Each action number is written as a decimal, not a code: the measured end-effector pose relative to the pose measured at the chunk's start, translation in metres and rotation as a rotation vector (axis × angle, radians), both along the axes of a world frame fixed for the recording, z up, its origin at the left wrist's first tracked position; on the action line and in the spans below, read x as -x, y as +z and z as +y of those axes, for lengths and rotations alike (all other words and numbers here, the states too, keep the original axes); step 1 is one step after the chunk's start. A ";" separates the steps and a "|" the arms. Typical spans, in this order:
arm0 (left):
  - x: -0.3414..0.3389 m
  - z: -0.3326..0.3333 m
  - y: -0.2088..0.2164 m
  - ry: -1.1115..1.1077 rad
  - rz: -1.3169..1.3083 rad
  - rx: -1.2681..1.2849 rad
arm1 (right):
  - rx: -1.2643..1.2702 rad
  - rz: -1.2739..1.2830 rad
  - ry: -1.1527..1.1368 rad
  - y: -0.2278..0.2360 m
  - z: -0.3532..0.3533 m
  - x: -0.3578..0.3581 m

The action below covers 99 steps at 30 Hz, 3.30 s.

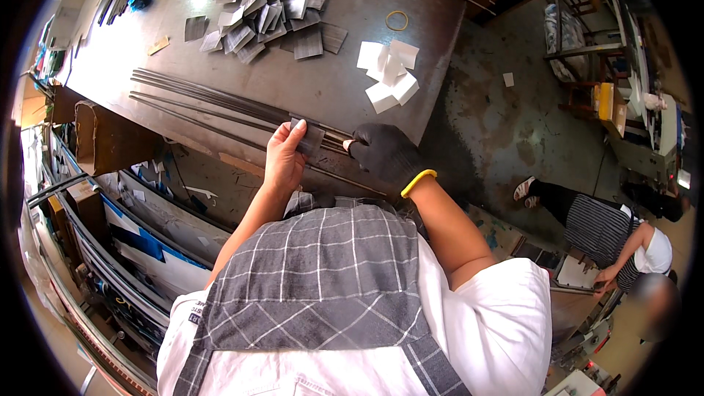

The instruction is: The person repeatedly picks up long, thin metal rods from a workbench, rubs them with a small abrasive pad, and places them back down. The person also uses a handheld power tool to grind the ends of the rods and wipes the workbench surface with a cloth.

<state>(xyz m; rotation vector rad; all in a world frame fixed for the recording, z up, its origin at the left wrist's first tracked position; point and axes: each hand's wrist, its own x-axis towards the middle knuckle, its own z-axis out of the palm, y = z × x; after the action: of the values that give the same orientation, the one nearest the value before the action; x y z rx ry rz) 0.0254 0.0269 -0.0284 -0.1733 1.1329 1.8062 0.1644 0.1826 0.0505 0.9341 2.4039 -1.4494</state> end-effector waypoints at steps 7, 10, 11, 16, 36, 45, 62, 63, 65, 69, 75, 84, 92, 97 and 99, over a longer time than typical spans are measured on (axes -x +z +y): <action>-0.002 0.002 0.009 0.007 0.009 -0.004 | 0.071 -0.037 -0.015 -0.001 0.000 0.000; -0.001 -0.001 0.002 0.006 0.054 -0.038 | -0.060 -0.008 0.033 0.008 -0.001 0.007; -0.002 -0.002 -0.001 0.005 0.065 -0.045 | -0.136 0.012 0.060 0.011 -0.004 0.012; -0.005 -0.001 0.000 0.016 0.130 -0.074 | -0.319 -0.042 -0.023 0.008 -0.024 0.042; -0.007 -0.001 0.009 0.080 0.104 -0.014 | 0.282 0.064 -0.083 -0.011 -0.011 0.019; -0.018 -0.029 0.046 0.062 -0.262 -0.164 | -0.324 0.320 0.003 -0.005 -0.035 0.001; -0.015 -0.038 0.034 0.082 -0.023 -0.063 | 0.767 0.033 -0.155 -0.004 -0.035 0.006; -0.015 -0.039 0.034 0.086 -0.010 -0.044 | 0.725 0.049 -0.136 -0.004 -0.036 0.006; -0.015 -0.040 0.035 0.093 -0.007 -0.048 | 0.642 0.080 -0.100 -0.005 -0.038 0.005; -0.014 -0.040 0.037 0.106 -0.019 -0.087 | 0.795 0.077 -0.107 -0.010 -0.033 0.004; -0.013 -0.041 0.035 0.134 -0.009 -0.074 | 0.877 0.022 -0.145 -0.007 -0.035 0.002; -0.009 -0.031 0.025 0.130 0.048 -0.064 | 1.081 0.047 -0.123 -0.025 -0.017 0.004; -0.006 -0.008 0.018 0.138 0.049 -0.024 | 0.419 0.270 0.053 -0.037 -0.006 0.007; 0.007 -0.003 0.019 0.071 -0.014 0.077 | -0.300 0.307 0.107 -0.034 0.002 0.014; 0.006 -0.009 0.028 0.080 0.048 0.118 | -0.512 0.293 0.121 -0.040 0.001 0.017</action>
<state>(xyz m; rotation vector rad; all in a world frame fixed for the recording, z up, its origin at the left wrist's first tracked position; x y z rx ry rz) 0.0196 0.0184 -0.0005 -0.2498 1.2840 1.8226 0.1476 0.1832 0.0109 0.6780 3.0721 -0.9994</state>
